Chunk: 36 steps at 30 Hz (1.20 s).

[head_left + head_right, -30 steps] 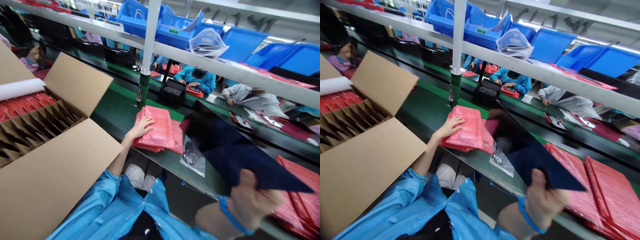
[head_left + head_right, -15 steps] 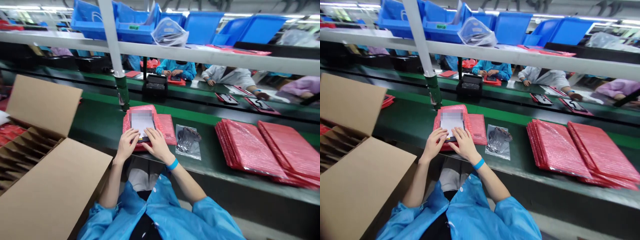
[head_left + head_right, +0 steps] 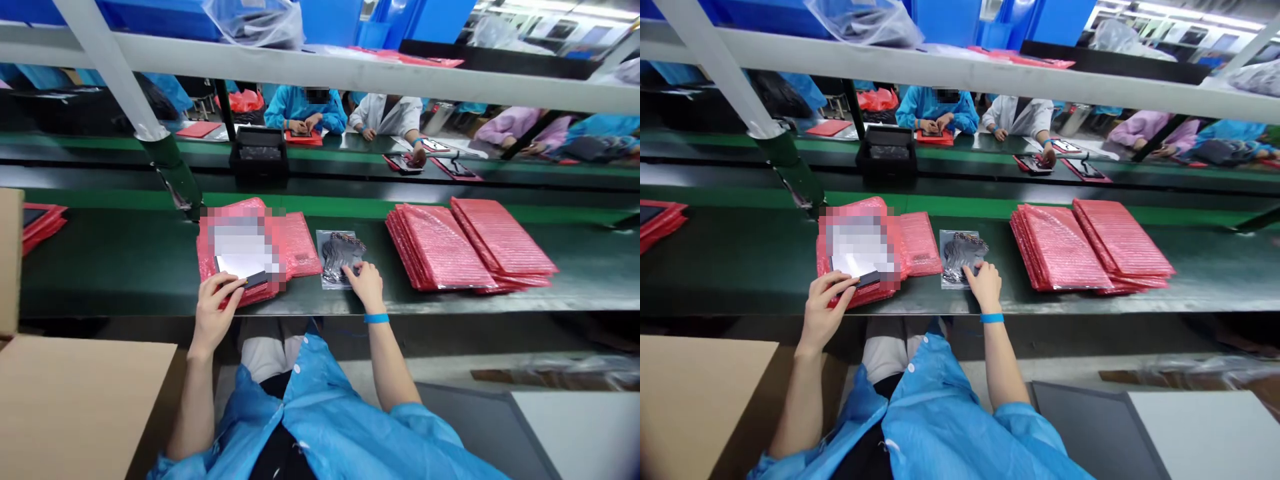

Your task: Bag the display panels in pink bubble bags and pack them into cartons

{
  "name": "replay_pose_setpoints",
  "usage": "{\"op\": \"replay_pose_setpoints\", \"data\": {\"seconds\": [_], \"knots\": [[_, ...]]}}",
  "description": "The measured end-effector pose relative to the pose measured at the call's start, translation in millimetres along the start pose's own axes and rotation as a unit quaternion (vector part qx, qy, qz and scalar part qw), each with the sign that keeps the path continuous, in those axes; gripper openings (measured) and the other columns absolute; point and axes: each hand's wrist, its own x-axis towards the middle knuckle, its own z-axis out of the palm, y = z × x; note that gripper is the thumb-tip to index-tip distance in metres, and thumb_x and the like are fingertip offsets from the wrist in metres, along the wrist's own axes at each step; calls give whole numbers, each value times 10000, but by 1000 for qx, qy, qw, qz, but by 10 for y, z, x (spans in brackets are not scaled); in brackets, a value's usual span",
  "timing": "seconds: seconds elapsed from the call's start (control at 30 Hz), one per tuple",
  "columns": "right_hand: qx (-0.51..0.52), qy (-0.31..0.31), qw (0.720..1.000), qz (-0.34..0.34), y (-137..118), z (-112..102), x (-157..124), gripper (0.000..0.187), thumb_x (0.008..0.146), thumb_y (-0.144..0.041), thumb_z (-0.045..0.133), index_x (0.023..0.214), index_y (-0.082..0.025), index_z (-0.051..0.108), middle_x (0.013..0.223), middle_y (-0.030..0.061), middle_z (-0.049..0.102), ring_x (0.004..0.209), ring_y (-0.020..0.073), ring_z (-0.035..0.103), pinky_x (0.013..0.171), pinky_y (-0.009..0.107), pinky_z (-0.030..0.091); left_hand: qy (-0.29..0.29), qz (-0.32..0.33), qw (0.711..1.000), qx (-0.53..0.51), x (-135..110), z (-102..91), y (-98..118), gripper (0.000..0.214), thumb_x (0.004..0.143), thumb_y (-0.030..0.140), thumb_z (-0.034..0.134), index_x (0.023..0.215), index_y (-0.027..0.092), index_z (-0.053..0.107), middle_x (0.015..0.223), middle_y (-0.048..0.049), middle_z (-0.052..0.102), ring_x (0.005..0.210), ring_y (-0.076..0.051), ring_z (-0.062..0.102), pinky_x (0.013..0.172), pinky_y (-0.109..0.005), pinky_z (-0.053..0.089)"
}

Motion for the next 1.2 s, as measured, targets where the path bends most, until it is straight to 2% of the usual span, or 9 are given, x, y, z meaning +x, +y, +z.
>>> {"op": "replay_pose_setpoints", "data": {"seconds": [0.17, 0.3, 0.43, 0.53, 0.63, 0.73, 0.87, 0.97, 1.2], "knots": [[58, -92, 991, 72, -96, -20, 161, 262, 964, -473, 735, 936, -214, 767, 969, 101, 778, 1004, 281, 726, 878, 349, 480, -12, -15, 1000, -6, 17, -11, 66, 215, 1079, 384, 656, 1167, 318, 841, 1225, -72, 728, 1254, -291, 639, 1191, -496, 504], [97, -103, 986, 93, -122, -60, 240, 213, 900, -402, 781, 803, -213, 752, 859, 87, 782, 851, 248, 717, 788, 327, 455, -10, -51, 998, -29, 19, 6, 61, 208, 1062, 413, 672, 1118, 314, 845, 1221, -67, 726, 1265, -297, 631, 1213, -496, 479], [169, -102, 977, 80, -146, -151, 228, 293, 846, -436, 791, 706, -200, 689, 705, 60, 711, 698, 202, 632, 701, 313, 427, -12, -78, 996, -51, 34, 10, 54, 221, 1044, 431, 684, 1101, 295, 849, 1213, -78, 723, 1270, -298, 620, 1219, -481, 475], [240, -93, 965, 42, -246, -277, 156, 437, 877, -614, 717, 731, -211, 631, 667, 21, 642, 636, 165, 550, 631, 296, 410, -12, -85, 994, -70, 32, 9, 55, 220, 1050, 420, 682, 1117, 290, 847, 1232, -83, 718, 1287, -291, 618, 1233, -471, 463], [404, -113, 908, -11, -554, -398, 60, 540, 811, -751, 763, 822, -230, 620, 696, -14, 624, 595, 133, 508, 587, 271, 421, -9, -71, 994, -88, 17, 35, 34, 188, 1059, 395, 686, 1122, 292, 830, 1225, -76, 723, 1297, -282, 629, 1246, -481, 454], [531, -236, 810, -77, -1136, -439, -56, 568, 702, -693, 942, 889, -236, 662, 784, 5, 712, 608, 122, 576, 590, 251, 485, 20, -52, 993, -107, -12, 98, -25, 147, 1052, 375, 708, 1133, 268, 766, 1232, -81, 736, 1314, -286, 644, 1247, -520, 463], [444, -432, 762, -188, -2042, -337, -173, 541, 774, -669, 925, 926, -201, 699, 867, 58, 791, 637, 126, 644, 570, 235, 498, 57, -59, 986, -143, -72, 192, -104, 211, 1051, 357, 721, 1232, 259, 675, 1317, -109, 719, 1369, -289, 632, 1208, -513, 514], [358, -509, 741, -253, -2480, -219, -167, 543, 802, -679, 885, 868, -187, 663, 774, 31, 756, 546, 96, 579, 504, 218, 424, 66, -56, 986, -143, -107, 232, -127, 227, 1058, 345, 713, 1263, 262, 660, 1329, -106, 711, 1402, -281, 616, 1219, -504, 511], [229, -555, 742, -298, -2660, -129, -87, 451, 879, -600, 823, 830, -189, 644, 600, -37, 636, 444, 73, 475, 452, 222, 342, 73, -53, 986, -143, -125, 257, -132, 221, 1069, 331, 706, 1272, 261, 654, 1339, -101, 705, 1451, -275, 596, 1284, -529, 454]]}}
